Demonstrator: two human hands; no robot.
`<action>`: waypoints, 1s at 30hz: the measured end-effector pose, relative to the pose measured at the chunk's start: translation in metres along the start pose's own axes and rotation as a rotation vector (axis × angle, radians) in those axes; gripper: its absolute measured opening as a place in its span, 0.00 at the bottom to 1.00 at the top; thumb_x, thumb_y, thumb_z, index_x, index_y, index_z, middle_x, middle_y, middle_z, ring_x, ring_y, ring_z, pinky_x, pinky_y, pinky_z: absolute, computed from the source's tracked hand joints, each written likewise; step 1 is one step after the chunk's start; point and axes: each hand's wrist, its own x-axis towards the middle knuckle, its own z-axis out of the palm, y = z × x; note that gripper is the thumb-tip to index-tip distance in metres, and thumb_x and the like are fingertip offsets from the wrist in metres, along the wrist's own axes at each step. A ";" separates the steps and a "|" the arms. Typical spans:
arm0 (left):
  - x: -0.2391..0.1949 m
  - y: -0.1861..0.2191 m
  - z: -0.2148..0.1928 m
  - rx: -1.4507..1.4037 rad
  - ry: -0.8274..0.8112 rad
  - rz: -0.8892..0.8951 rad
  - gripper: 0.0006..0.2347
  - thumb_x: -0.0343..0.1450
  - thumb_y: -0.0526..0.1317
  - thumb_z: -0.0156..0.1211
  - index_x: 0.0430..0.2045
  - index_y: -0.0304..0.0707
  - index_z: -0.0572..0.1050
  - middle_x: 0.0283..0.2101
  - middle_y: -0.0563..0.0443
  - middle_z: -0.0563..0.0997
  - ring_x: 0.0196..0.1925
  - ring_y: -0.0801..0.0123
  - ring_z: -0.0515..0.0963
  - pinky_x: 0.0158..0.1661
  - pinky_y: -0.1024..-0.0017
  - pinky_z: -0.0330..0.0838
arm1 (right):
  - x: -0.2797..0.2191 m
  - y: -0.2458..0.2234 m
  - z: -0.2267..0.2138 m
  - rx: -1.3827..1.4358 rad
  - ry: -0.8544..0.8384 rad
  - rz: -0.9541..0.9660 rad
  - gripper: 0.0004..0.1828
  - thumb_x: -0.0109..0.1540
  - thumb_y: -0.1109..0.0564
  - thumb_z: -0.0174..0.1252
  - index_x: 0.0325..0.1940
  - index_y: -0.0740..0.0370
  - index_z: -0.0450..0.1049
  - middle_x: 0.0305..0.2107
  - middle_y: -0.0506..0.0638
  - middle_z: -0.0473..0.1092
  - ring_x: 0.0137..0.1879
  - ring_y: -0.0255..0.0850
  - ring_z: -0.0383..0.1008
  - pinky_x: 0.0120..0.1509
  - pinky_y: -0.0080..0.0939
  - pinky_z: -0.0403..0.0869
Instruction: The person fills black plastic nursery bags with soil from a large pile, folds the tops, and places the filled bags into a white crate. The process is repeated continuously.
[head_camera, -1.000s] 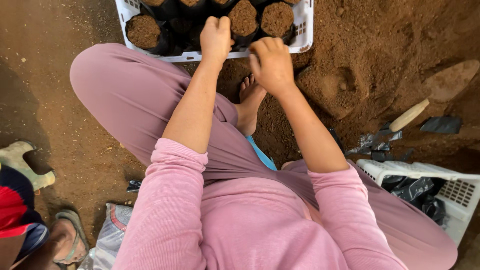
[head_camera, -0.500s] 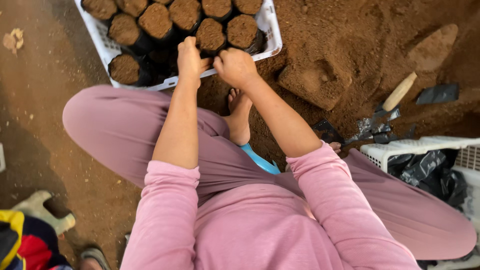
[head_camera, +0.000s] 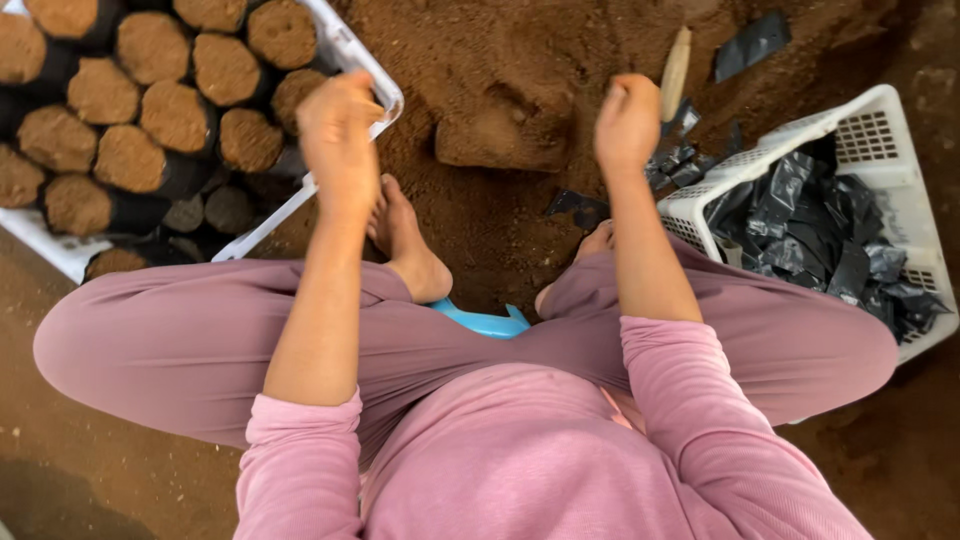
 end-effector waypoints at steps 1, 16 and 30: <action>-0.007 0.004 0.019 0.231 -0.068 0.228 0.02 0.74 0.33 0.63 0.36 0.35 0.80 0.56 0.39 0.80 0.59 0.50 0.74 0.61 0.59 0.66 | -0.001 0.041 -0.003 -0.140 -0.013 0.101 0.08 0.68 0.57 0.58 0.49 0.60 0.74 0.46 0.59 0.73 0.54 0.59 0.74 0.59 0.54 0.73; -0.094 -0.008 0.169 0.164 -0.774 -0.057 0.14 0.73 0.40 0.61 0.49 0.31 0.74 0.53 0.40 0.79 0.54 0.53 0.80 0.51 0.63 0.73 | -0.054 0.136 0.028 0.743 -0.292 0.826 0.25 0.65 0.54 0.58 0.67 0.60 0.70 0.48 0.59 0.73 0.45 0.49 0.75 0.51 0.49 0.71; -0.093 -0.033 0.157 0.097 -0.784 -0.335 0.15 0.75 0.43 0.55 0.52 0.34 0.74 0.55 0.46 0.81 0.55 0.61 0.83 0.51 0.64 0.76 | -0.041 0.137 0.013 0.625 -0.282 0.733 0.11 0.66 0.52 0.68 0.40 0.61 0.76 0.30 0.45 0.71 0.37 0.38 0.68 0.44 0.40 0.68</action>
